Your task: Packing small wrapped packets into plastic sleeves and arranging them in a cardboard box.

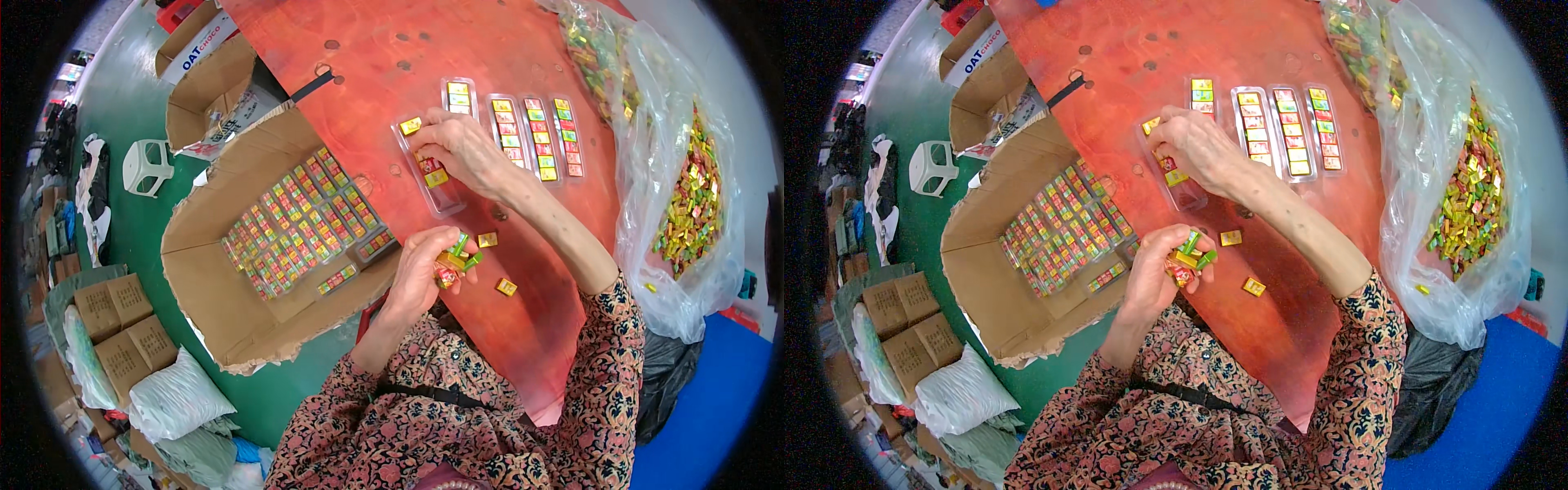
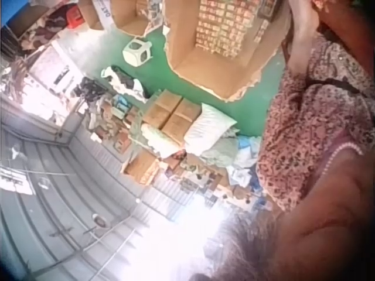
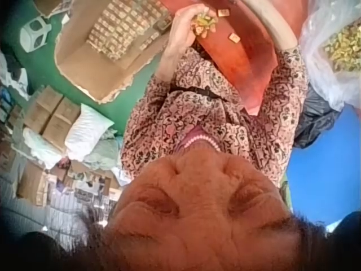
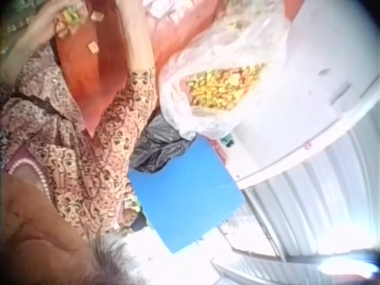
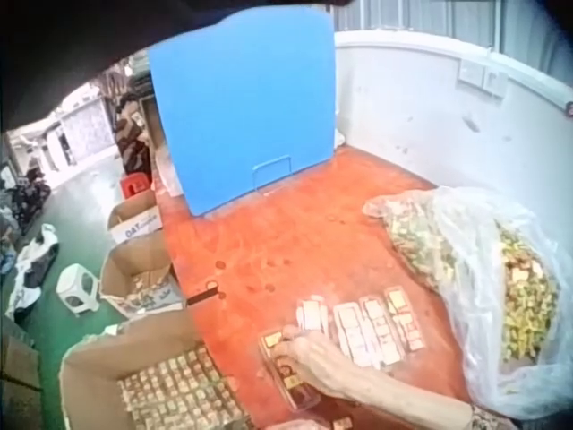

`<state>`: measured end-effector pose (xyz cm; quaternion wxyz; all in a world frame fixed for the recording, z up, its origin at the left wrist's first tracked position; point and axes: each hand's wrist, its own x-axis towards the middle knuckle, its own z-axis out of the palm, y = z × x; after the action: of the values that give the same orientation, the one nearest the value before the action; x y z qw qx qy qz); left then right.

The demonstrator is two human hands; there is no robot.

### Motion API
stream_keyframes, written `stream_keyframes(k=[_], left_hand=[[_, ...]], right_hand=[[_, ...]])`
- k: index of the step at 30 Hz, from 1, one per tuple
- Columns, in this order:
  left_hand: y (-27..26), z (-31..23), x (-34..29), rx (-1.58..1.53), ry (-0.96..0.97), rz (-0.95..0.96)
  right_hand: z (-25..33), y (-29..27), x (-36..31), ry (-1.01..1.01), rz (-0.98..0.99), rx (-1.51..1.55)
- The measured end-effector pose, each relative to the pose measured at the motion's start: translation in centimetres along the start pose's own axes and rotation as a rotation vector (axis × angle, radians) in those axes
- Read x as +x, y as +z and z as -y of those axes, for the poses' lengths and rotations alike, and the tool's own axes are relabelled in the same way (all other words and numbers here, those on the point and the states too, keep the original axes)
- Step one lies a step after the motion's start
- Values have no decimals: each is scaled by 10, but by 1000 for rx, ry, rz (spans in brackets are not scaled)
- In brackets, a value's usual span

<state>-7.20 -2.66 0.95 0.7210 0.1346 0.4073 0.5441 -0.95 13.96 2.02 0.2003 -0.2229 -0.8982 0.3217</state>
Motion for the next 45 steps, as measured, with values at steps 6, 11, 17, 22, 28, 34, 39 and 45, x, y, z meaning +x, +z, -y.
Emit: stream_keyframes(k=[6,11,17,22,28,34,39,45], left_hand=[[-1,-6,2,-126,-34,-2],[-2,-6,2,-132,-31,-28],[2,-4,6,-213,21,-31],[-3,-3,4,-256,25,-42],[-2,-3,4,-246,15,-51],[-2,-2,5,-250,22,-17],[-2,-2,4,-219,11,-40],[-1,-2,4,-201,15,-27]], right_hand=[[11,-13,-8,15,-46,-53],[30,-44,-42,430,442,478],[34,-43,-58,456,459,659],[35,-46,-39,446,390,708],[30,-33,-15,246,-18,141],[9,-6,4,-122,-77,-314],[11,-4,9,-127,-8,-358],[7,-5,2,-74,-30,-372]])
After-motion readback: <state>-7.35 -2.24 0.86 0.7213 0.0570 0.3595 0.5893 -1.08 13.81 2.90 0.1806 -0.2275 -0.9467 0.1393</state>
